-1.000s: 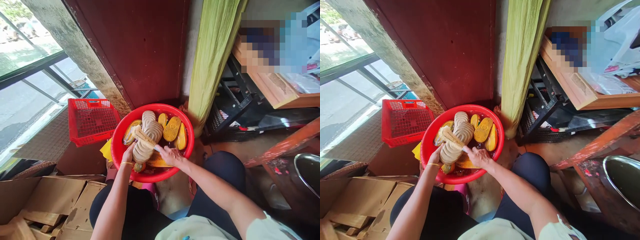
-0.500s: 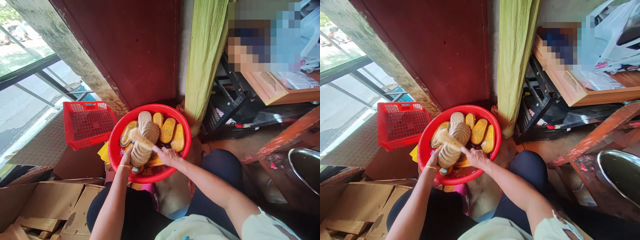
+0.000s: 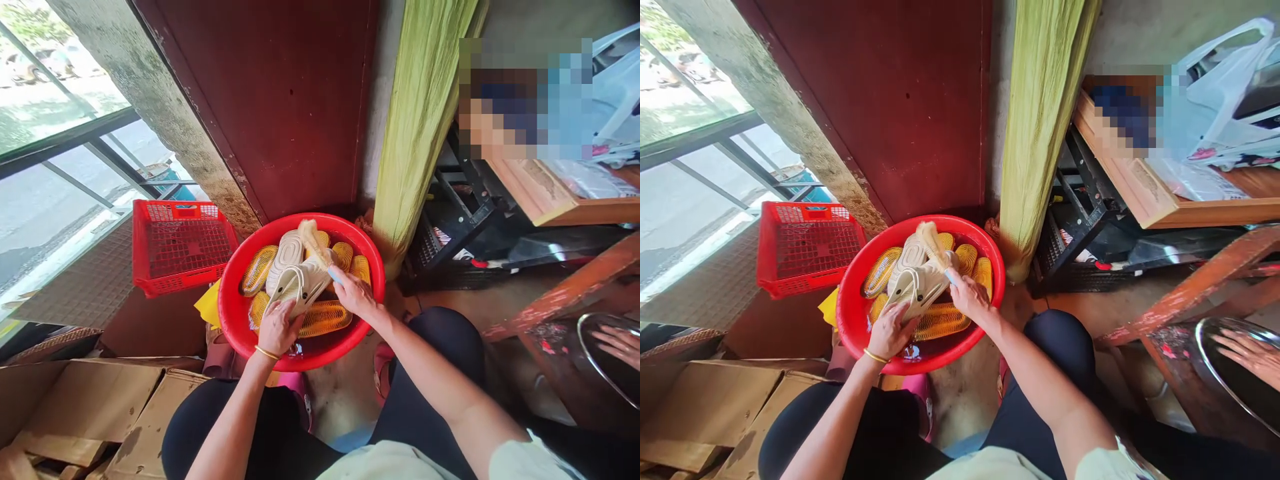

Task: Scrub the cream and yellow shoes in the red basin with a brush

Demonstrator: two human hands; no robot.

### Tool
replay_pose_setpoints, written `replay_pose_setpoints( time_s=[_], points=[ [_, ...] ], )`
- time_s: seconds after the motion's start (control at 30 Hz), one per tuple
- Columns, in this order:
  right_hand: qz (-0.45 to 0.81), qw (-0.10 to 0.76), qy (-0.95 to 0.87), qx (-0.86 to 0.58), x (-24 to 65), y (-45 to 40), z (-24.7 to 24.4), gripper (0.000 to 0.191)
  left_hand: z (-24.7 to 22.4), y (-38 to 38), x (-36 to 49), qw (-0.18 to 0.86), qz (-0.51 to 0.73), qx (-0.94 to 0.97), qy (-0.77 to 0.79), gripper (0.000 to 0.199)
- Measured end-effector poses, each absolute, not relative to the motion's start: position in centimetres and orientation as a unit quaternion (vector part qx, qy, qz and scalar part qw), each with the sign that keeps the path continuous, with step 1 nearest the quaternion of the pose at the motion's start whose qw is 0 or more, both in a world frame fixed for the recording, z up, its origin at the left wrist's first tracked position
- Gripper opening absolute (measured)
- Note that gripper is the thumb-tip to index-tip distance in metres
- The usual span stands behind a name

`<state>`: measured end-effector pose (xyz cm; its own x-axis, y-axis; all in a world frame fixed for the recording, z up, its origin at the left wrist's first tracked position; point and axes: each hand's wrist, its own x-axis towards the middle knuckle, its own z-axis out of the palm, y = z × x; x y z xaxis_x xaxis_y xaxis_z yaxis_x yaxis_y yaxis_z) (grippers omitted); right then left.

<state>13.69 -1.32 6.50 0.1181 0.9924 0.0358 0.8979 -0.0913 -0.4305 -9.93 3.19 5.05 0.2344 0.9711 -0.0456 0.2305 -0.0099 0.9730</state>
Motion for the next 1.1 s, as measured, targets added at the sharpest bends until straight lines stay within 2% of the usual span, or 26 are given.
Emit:
replay_pose_setpoints(
  time_s=[0.17, 0.33, 0.4, 0.53, 0.6, 0.77, 0.9, 1.1],
  points=[
    [0.164, 0.121, -0.701, -0.684, 12.4, -2.8, 6.7, 0.058, 3.2, 3.0, -8.8, 0.461, 0.308, 0.68, 0.48, 0.032],
    [0.15, 0.022, -0.61, -0.778, 16.8, -1.7, 7.6, 0.058, 1.5, 2.0, -8.0, 0.278, 0.168, 0.845, 0.425, 0.039],
    [0.144, 0.023, -0.599, -0.788, 17.7, -1.4, 7.8, 0.057, 1.2, 1.7, -7.9, 0.204, 0.136, 0.882, 0.402, 0.046],
    [0.158, 0.095, -0.679, -0.71, 16.3, -1.9, 8.1, 0.056, 0.7, 1.6, -7.8, 0.109, 0.096, 0.907, 0.395, 0.053],
    [0.161, 0.107, -0.707, -0.681, 15.8, -2.3, 8.2, 0.057, 0.4, 1.7, -7.9, 0.091, 0.07, 0.911, 0.397, 0.055],
    [0.136, 0.027, -0.642, -0.754, 17.9, -2.4, 8.4, 0.053, -0.5, 1.8, -8.2, 0.077, 0.012, 0.92, 0.385, 0.06],
    [0.126, 0.011, -0.618, -0.776, 18.3, -2.5, 8.6, 0.054, -1.6, 1.7, -7.4, 0.085, 0.004, 0.915, 0.394, 0.062],
    [0.133, 0.018, -0.737, -0.663, 13.9, -3.0, 9.5, 0.055, -2.9, 1.0, -4.7, 0.106, -0.016, 0.905, 0.411, 0.064]
  ],
)
